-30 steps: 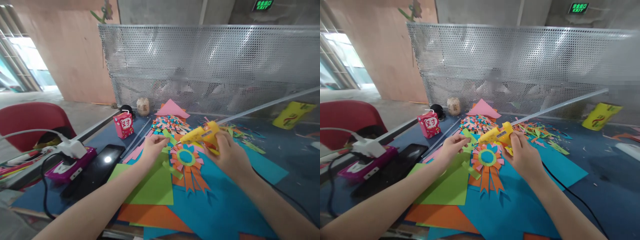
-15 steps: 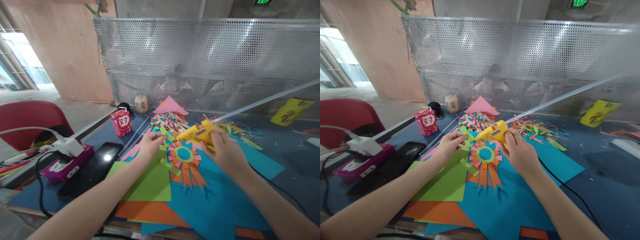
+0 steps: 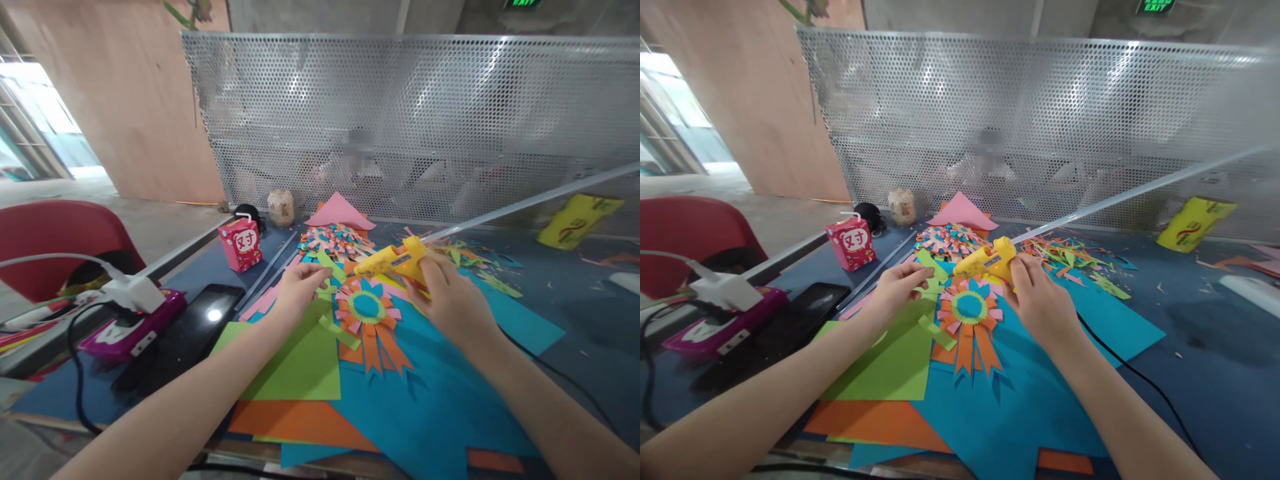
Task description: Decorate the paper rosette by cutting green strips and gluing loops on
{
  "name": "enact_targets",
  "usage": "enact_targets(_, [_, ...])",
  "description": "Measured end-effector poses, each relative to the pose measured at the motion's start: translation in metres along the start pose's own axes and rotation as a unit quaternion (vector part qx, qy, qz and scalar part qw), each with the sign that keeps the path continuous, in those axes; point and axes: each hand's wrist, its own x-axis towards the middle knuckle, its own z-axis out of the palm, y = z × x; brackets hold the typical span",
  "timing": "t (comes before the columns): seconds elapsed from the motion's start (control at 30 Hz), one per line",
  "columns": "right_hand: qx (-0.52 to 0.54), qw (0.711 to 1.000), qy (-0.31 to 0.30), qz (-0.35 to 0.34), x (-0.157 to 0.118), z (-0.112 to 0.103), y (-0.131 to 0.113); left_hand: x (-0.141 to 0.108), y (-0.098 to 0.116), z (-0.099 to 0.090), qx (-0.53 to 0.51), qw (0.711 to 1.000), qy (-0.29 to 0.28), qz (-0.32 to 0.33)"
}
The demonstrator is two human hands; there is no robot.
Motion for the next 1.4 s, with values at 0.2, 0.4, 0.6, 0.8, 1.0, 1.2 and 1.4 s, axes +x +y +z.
enact_targets(0.2, [0.007,1.0,-0.007,-0.004,0.0,-0.001,-0.002,-0.001,0.002,0.0,0.0,1.0,-0.003,-0.002])
enact_targets(0.4, [0.016,0.999,0.008,-0.035,0.002,-0.007,-0.007,-0.002,0.003,-0.001,0.002,1.0,-0.007,-0.005])
enact_targets(0.6, [0.002,0.999,0.006,-0.033,0.001,-0.007,-0.004,0.0,0.003,-0.001,-0.006,1.0,-0.007,-0.012])
enact_targets(0.8, [-0.004,1.0,-0.006,-0.011,0.0,-0.004,-0.002,0.0,0.0,-0.003,-0.01,1.0,-0.012,-0.009])
enact_targets(1.0, [-0.001,0.999,-0.034,0.008,-0.003,-0.003,-0.002,0.004,-0.003,-0.005,-0.031,0.999,-0.02,-0.012])
enact_targets(1.2, [-0.003,0.991,-0.064,0.116,0.003,-0.003,0.005,0.004,-0.003,-0.005,-0.042,0.998,-0.032,-0.016])
enact_targets(1.4, [-0.02,0.914,-0.157,0.373,-0.014,0.012,0.051,0.002,-0.003,-0.005,-0.034,0.999,-0.039,-0.005])
